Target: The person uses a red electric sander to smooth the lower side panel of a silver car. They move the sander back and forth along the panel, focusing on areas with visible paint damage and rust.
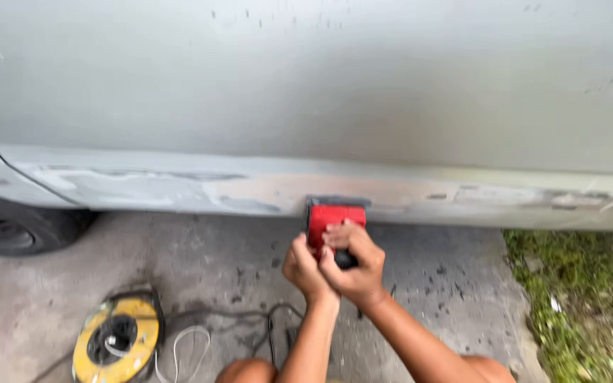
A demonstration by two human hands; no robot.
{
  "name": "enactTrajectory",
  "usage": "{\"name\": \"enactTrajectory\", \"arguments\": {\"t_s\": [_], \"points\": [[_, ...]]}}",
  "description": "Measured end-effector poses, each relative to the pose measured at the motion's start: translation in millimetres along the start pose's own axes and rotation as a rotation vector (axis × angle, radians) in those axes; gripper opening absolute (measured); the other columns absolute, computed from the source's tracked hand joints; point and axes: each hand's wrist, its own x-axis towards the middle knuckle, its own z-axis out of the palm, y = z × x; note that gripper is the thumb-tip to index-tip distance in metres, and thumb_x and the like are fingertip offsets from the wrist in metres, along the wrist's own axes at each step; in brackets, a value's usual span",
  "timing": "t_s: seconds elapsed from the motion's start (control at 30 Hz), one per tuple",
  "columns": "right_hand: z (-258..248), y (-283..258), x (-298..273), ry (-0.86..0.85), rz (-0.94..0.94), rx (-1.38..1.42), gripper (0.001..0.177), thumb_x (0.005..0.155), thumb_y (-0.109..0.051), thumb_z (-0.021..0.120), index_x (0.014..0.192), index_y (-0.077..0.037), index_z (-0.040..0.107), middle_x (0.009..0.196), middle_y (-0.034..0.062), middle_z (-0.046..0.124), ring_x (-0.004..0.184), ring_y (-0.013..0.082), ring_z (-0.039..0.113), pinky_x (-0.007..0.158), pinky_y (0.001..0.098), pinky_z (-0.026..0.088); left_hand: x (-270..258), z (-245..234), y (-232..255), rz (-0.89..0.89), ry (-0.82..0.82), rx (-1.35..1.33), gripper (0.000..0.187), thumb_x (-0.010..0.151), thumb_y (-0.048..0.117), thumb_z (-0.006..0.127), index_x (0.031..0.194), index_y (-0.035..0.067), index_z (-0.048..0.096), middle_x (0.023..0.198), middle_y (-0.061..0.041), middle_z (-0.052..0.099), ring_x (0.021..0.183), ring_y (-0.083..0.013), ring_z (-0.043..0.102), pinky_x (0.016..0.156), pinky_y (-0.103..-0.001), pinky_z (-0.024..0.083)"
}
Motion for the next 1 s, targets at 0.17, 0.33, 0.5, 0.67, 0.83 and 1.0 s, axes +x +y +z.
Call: {"name": "enactTrajectory", "arguments": {"t_s": [0.17, 0.33, 0.5, 0.67, 0.83, 1.0], "points": [[10, 14, -5, 0.006, -0.042, 0.004, 0.002, 0.08, -0.006, 0.077, 0.079, -0.005, 0.076, 0.082, 0.0113, 0.08, 0.085, 0.0389, 0.078, 0.09, 0.0515, 0.056, 14, 1, -8, 0.022, 0.004, -0.056, 0.037, 0.082, 0.021, 0.072, 0.057, 0.003, 0.051, 0.059, -0.013, 0.053, 0.064, -0.0194, 0.049, 0.067, -0.035, 0.046], [6, 1, -9, 0.017, -0.012, 0.01, 0.004, 0.079, -0.004, 0.078, 0.08, -0.003, 0.074, 0.083, 0.0151, 0.077, 0.085, 0.041, 0.077, 0.09, 0.0525, 0.056, 5, -11, -5, 0.041, 0.008, 0.024, 0.038, 0.083, 0.026, 0.073, 0.059, 0.001, 0.056, 0.063, -0.013, 0.053, 0.07, -0.0216, 0.05, 0.07, -0.037, 0.046], [7, 5, 0, 0.027, 0.002, 0.001, 0.003, 0.078, -0.004, 0.078, 0.078, -0.004, 0.075, 0.081, 0.0132, 0.079, 0.084, 0.0394, 0.078, 0.09, 0.0512, 0.057, 4, 1, 2, -0.004, -0.011, -0.029, 0.033, 0.083, 0.025, 0.072, 0.061, 0.004, 0.058, 0.062, -0.01, 0.055, 0.066, -0.0198, 0.05, 0.068, -0.036, 0.046], [1, -1, -4, -0.003, -0.016, -0.014, 0.004, 0.079, -0.005, 0.078, 0.077, -0.004, 0.075, 0.081, 0.0115, 0.079, 0.085, 0.0374, 0.078, 0.092, 0.0496, 0.056, 1, -5, -8, -0.009, -0.022, -0.059, 0.031, 0.083, 0.022, 0.072, 0.063, 0.004, 0.058, 0.064, -0.009, 0.055, 0.068, -0.0186, 0.05, 0.069, -0.035, 0.046], [-3, -3, 1, -0.013, 0.0, -0.026, 0.005, 0.081, -0.006, 0.078, 0.079, -0.003, 0.075, 0.082, 0.0133, 0.079, 0.084, 0.0404, 0.077, 0.089, 0.0521, 0.057, -10, 0, 8, -0.059, -0.006, -0.012, 0.036, 0.084, 0.024, 0.07, 0.061, 0.003, 0.052, 0.063, -0.011, 0.051, 0.067, -0.0209, 0.047, 0.068, -0.036, 0.045], [3, 8, -4, -0.03, 0.013, -0.032, 0.003, 0.081, -0.007, 0.077, 0.079, -0.004, 0.077, 0.083, 0.0113, 0.081, 0.086, 0.0389, 0.078, 0.091, 0.0517, 0.056, 3, 1, -2, -0.065, -0.003, -0.067, 0.038, 0.082, 0.02, 0.071, 0.057, 0.006, 0.046, 0.06, -0.01, 0.051, 0.063, -0.0179, 0.047, 0.064, -0.034, 0.044]]}}
